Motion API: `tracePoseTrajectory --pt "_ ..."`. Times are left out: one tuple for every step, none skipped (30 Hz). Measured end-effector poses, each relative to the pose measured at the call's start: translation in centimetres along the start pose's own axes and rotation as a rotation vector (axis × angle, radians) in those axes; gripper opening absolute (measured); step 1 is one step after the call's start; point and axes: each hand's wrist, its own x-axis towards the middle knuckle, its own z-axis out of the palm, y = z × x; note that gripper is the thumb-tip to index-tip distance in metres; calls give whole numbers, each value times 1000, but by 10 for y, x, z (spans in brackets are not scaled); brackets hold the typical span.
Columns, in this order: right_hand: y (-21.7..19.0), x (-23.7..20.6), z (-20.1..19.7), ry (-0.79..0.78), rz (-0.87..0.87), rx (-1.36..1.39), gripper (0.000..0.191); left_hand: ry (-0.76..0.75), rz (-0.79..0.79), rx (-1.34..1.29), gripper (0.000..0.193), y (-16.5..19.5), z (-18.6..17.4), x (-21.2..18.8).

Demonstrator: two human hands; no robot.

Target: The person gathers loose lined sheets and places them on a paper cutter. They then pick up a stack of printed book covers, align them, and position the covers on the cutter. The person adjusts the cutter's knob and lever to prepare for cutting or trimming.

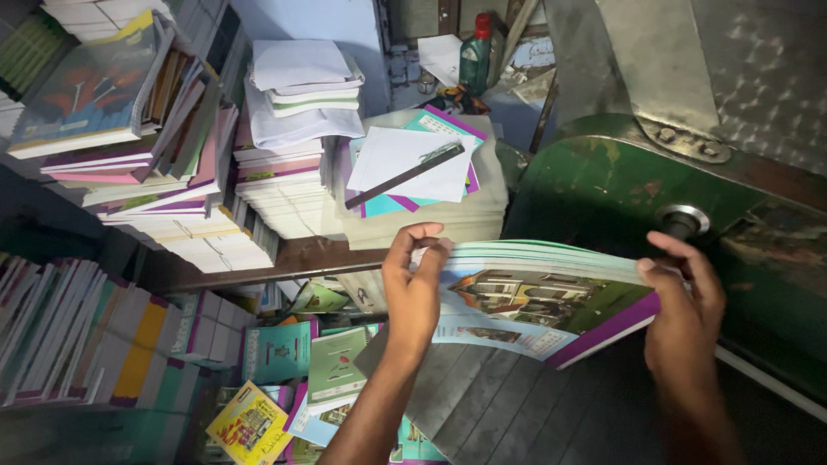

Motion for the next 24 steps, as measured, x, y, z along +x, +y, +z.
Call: tracePoseTrajectory --pt "4 0 -3 -27 -13 27 37 8 -7 1 23 -2 0 0" --pt "8 0 -8 -54 -25 54 38 16 -14 3 24 -4 -2 0" --pt "13 -2 -14 -81 -118 -117 36 -8 12 -32 26 -6 -4 -1" --pt "18 -3 -22 -108 -214 -287 35 -31 42 -67 29 -8 -7 -3" --pt "26 -6 -29 -137 -307 -457 34 -52 69 -101 32 -10 -12 -6" --pt "35 -9 -35 -149 -219 -354 34 -92 114 -84 35 -13 -18 -10" --pt "47 -11 -39 -160 -134 -251 35 -133 159 -68 39 -16 -23 -14" --pt "59 -12 -42 -168 -49 -148 37 -176 205 -53 44 -21 -26 -18" --pt "73 -13 -44 -169 2 -148 37 -195 126 -70 49 -26 -28 -24" --pt "86 -15 -46 -170 54 -147 37 -213 46 -86 55 -32 -31 -30" --pt "99 -18 -47 -171 107 -144 37 -232 -35 -100 61 -39 -34 -36" --pt "112 -22 -49 -161 120 -129 39 -225 -38 -56 62 -45 -36 -40" --pt "123 -27 -50 -150 133 -114 41 -217 -40 -12 63 -53 -37 -42" --pt "134 -30 -51 -140 145 -100 43 -209 -42 31 64 -60 -37 -43" --pt "142 -31 -51 -122 191 -116 43 -206 -60 -14 63 -66 -37 -45" --pt "150 -30 -50 -104 234 -132 43 -202 -76 -60 62 -72 -36 -46" --pt "157 -29 -49 -87 276 -147 44 -197 -91 -105 60 -76 -35 -47" --pt "161 -29 -49 -95 278 -122 42 -204 -113 -121 61 -79 -36 -48" --pt "165 -28 -48 -103 279 -97 41 -212 -134 -138 61 -82 -35 -47" --pt "167 -27 -49 -111 281 -72 40 -219 -157 -154 61 -83 -35 -47" --pt "168 -26 -50 -98 330 -194 38 -229 -165 -168 60 -85 -34 -47" --pt "168 -24 -51 -85 377 -315 37 -239 -171 -180 58 -85 -33 -46" --pt "168 -24 -52 -71 426 -437 35 -249 -180 -192 57 -86 -33 -47" --pt "168 -23 -53 -100 340 -299 37 -218 -166 -160 55 -87 -31 -47"
